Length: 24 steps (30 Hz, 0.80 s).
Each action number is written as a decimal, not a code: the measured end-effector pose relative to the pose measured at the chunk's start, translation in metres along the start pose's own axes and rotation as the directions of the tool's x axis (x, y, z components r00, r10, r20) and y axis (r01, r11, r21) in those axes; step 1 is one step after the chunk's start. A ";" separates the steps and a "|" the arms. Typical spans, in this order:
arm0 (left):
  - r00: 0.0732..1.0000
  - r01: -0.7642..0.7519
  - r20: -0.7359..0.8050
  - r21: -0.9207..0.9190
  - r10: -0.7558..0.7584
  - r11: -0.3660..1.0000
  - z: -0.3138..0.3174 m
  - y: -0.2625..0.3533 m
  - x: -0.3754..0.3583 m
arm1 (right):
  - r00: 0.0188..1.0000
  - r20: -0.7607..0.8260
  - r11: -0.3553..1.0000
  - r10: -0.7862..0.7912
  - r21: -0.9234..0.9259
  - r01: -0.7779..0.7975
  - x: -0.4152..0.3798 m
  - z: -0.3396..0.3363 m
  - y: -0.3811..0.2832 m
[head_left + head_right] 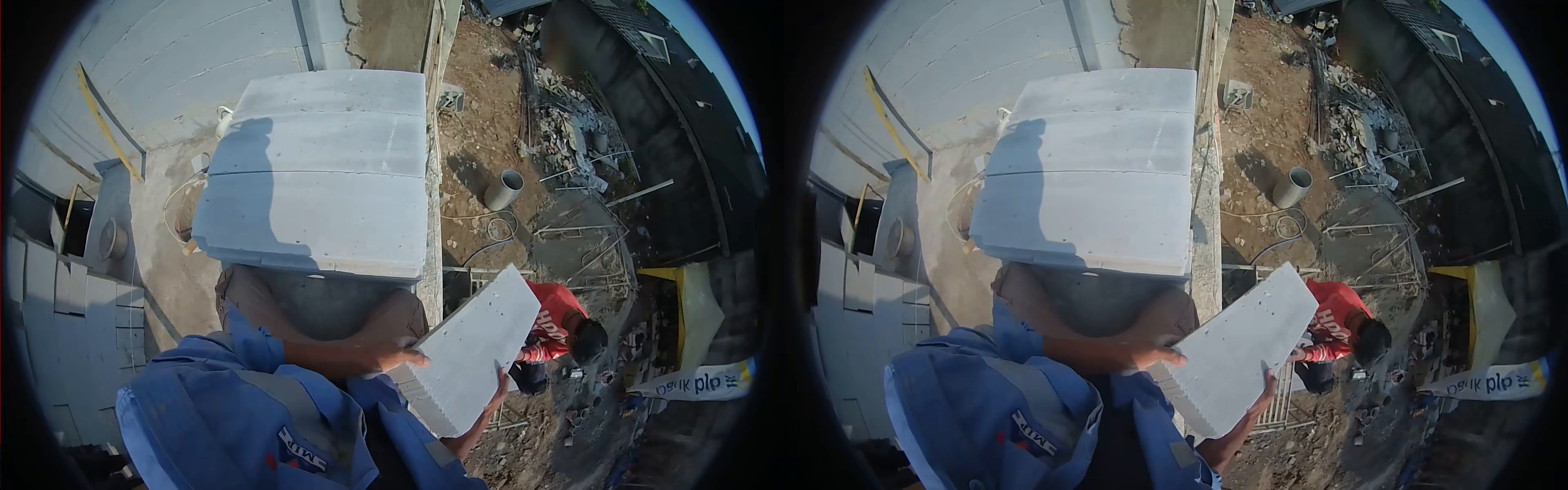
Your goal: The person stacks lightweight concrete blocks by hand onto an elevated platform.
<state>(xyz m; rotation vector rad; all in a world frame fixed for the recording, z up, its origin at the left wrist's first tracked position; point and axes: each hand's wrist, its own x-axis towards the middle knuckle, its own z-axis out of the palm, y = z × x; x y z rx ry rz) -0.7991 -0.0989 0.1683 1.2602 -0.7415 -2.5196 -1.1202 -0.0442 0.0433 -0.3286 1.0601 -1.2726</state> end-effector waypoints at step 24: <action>0.529 -0.794 -0.570 -0.072 0.629 0.604 -0.027 -0.107 -0.100 | 0.966 0.250 0.934 0.064 -0.356 0.030 0.077 0.222 0.028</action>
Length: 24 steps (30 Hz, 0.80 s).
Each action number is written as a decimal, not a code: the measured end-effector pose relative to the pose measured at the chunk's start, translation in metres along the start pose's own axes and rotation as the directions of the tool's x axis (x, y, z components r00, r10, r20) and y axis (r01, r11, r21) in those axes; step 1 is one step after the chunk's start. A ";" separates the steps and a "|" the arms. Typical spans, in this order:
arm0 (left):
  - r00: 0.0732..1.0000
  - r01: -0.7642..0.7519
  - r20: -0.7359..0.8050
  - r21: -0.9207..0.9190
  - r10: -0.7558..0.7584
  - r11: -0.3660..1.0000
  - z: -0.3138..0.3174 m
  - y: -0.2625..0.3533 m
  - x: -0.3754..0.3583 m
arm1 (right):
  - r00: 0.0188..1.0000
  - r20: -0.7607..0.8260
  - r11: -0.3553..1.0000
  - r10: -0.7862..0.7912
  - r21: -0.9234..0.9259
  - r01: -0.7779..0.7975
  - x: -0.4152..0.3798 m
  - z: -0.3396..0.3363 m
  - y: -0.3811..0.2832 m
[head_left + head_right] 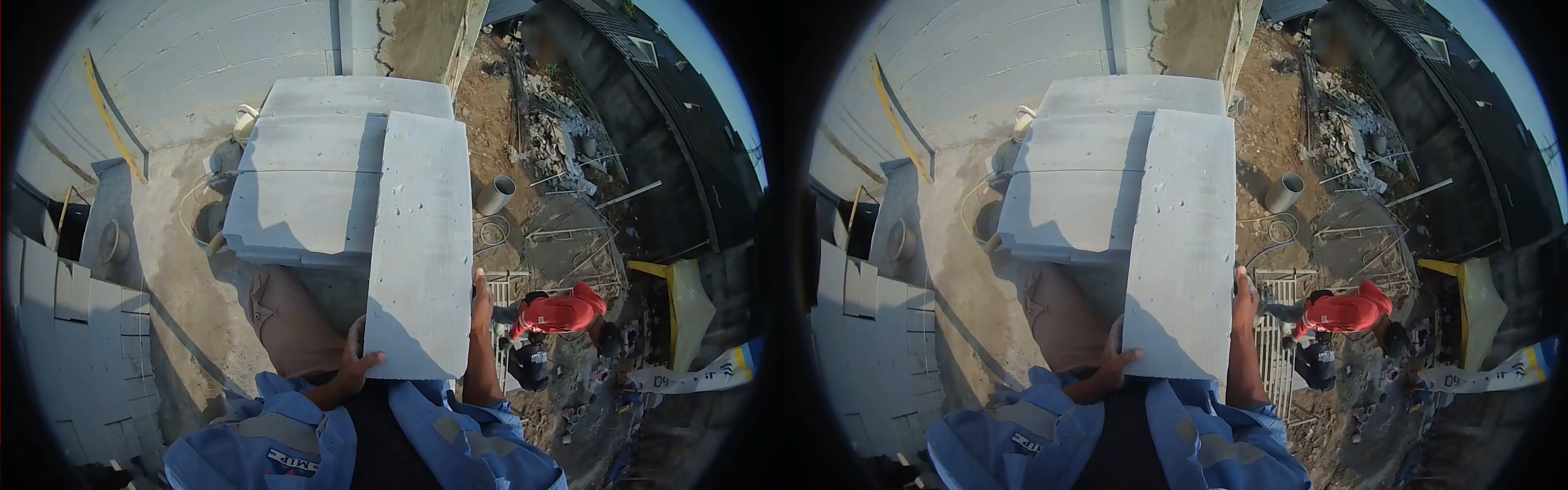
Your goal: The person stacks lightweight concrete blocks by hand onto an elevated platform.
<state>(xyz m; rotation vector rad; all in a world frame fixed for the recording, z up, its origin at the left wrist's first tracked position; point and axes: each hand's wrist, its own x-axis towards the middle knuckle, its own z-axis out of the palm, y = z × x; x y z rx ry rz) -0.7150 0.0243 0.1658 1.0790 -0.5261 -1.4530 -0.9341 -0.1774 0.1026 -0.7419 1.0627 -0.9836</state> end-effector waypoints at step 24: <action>0.745 -0.501 -0.164 0.503 0.647 0.704 -0.001 0.043 0.208 | 0.890 -0.238 0.908 -0.388 -0.263 0.326 0.072 0.083 -0.065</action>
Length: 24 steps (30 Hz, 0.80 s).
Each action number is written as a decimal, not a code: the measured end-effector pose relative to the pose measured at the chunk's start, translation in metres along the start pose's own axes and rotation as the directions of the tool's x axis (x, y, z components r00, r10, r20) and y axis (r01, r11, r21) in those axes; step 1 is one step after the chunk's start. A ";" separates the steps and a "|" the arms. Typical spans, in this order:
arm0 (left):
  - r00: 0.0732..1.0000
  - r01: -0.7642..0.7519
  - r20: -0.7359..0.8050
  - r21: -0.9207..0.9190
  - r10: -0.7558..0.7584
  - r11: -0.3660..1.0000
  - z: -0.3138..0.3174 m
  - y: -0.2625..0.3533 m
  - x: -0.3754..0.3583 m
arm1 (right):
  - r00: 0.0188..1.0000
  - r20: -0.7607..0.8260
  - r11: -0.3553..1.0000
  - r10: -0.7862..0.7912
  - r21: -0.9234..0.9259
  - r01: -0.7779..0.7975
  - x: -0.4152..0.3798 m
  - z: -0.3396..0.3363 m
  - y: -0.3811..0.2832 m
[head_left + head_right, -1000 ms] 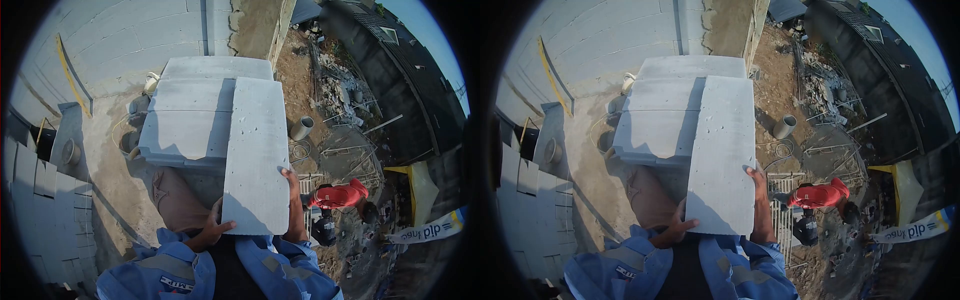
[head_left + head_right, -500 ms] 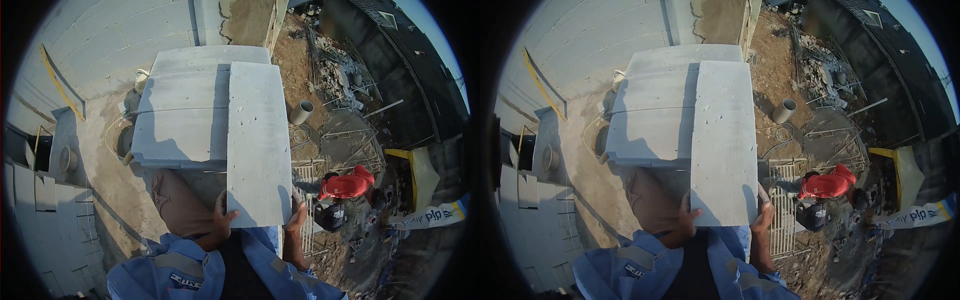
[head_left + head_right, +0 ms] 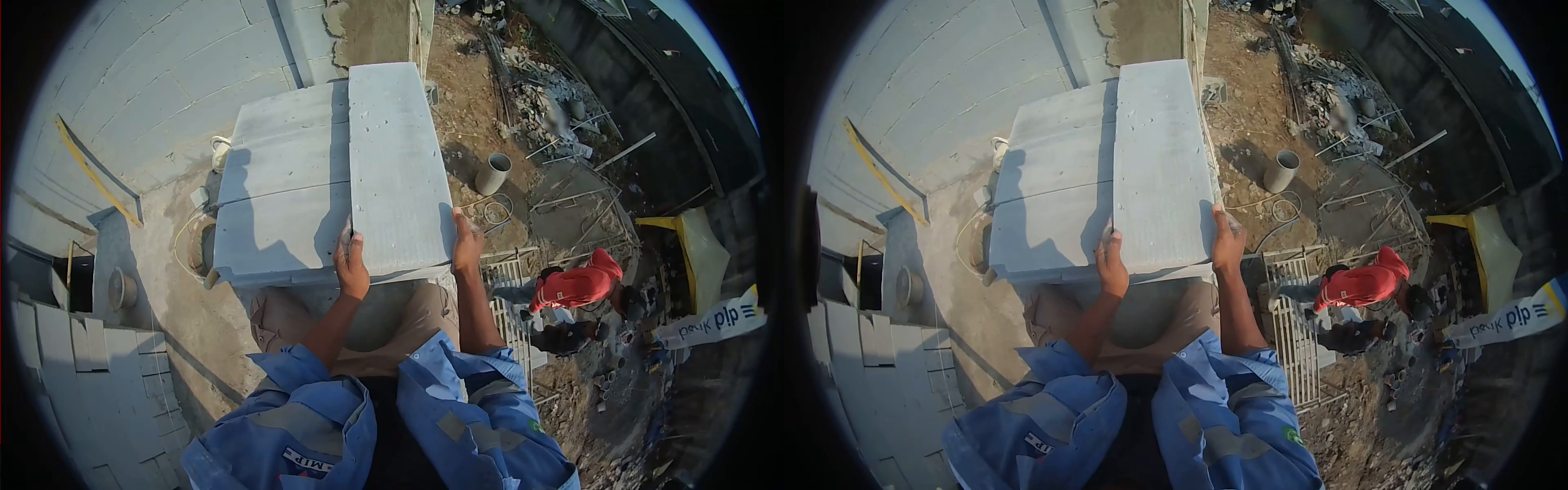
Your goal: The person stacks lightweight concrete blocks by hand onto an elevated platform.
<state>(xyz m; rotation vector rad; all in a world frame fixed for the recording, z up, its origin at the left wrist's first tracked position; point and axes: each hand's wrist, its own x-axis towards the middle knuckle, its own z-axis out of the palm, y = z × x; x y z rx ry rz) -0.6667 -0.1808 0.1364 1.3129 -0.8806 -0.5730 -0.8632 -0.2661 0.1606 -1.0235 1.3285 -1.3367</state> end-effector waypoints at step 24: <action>0.911 -0.390 0.248 0.264 0.328 0.882 -0.048 0.015 -0.077 | 0.664 -0.169 0.642 0.728 0.507 -0.575 -0.095 -0.174 0.198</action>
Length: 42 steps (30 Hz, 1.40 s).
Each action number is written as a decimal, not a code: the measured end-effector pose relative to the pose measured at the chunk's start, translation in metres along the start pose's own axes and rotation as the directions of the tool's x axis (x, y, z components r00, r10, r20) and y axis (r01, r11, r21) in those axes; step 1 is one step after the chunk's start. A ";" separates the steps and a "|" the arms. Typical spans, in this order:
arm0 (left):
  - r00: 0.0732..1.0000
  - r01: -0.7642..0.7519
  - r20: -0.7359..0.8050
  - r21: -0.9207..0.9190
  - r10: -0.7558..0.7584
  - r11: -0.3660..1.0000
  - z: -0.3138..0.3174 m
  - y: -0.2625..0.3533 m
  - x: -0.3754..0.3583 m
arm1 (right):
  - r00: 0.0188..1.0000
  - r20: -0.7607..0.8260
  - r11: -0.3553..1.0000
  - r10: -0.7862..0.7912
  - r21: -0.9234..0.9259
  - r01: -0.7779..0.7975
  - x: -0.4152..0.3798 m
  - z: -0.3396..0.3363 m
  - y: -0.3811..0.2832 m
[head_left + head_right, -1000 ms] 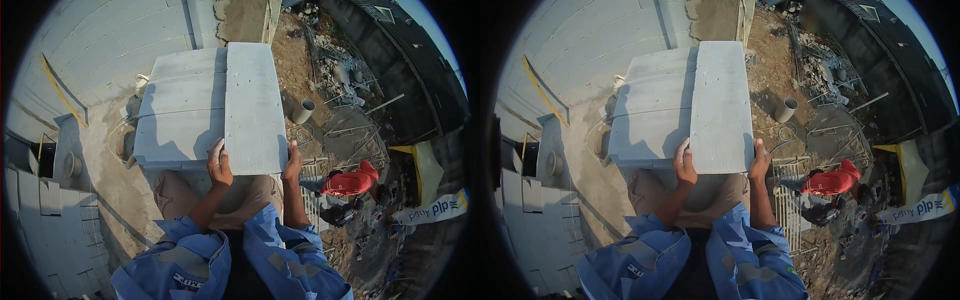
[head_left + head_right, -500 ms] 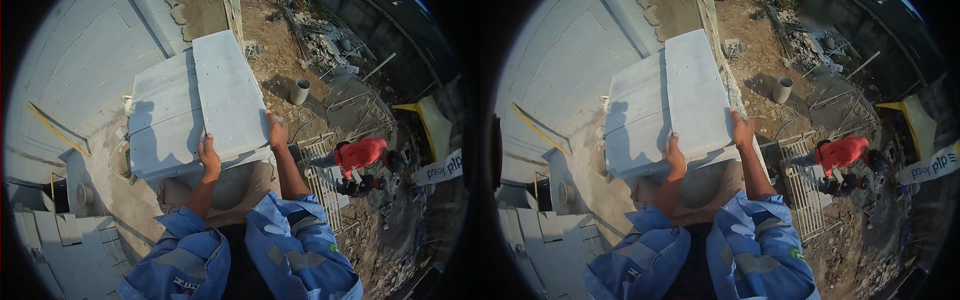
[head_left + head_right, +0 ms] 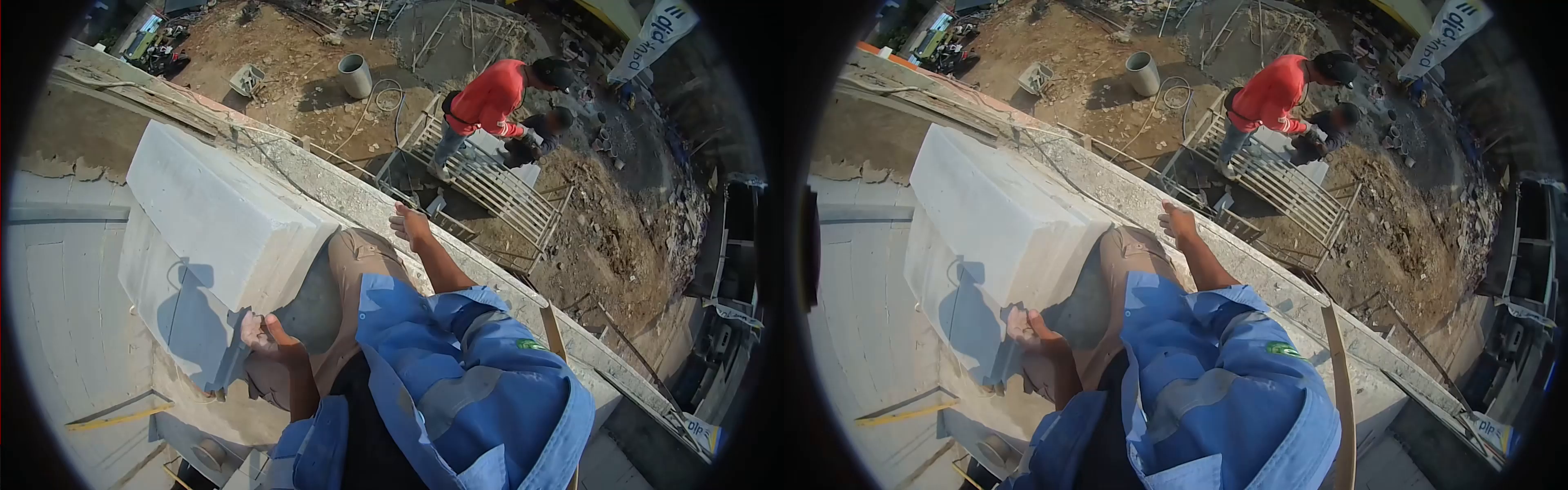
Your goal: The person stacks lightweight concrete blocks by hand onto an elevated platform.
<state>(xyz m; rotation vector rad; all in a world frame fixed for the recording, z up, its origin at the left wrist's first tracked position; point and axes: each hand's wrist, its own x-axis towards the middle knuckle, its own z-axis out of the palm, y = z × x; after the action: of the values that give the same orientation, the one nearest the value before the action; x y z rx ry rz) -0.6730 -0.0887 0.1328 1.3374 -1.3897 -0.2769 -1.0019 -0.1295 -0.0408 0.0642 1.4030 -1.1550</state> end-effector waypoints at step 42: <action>0.285 0.399 0.918 0.146 -0.274 0.905 0.153 0.019 -0.045 | 0.487 -0.800 0.887 -0.350 -0.450 -0.101 0.017 -0.243 -0.134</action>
<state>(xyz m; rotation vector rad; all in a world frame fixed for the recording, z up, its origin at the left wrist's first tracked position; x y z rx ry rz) -0.8172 -0.1223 0.0712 1.4002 -1.9220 -1.6392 -1.2677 -0.0495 -0.0391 0.2552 2.6334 -0.8837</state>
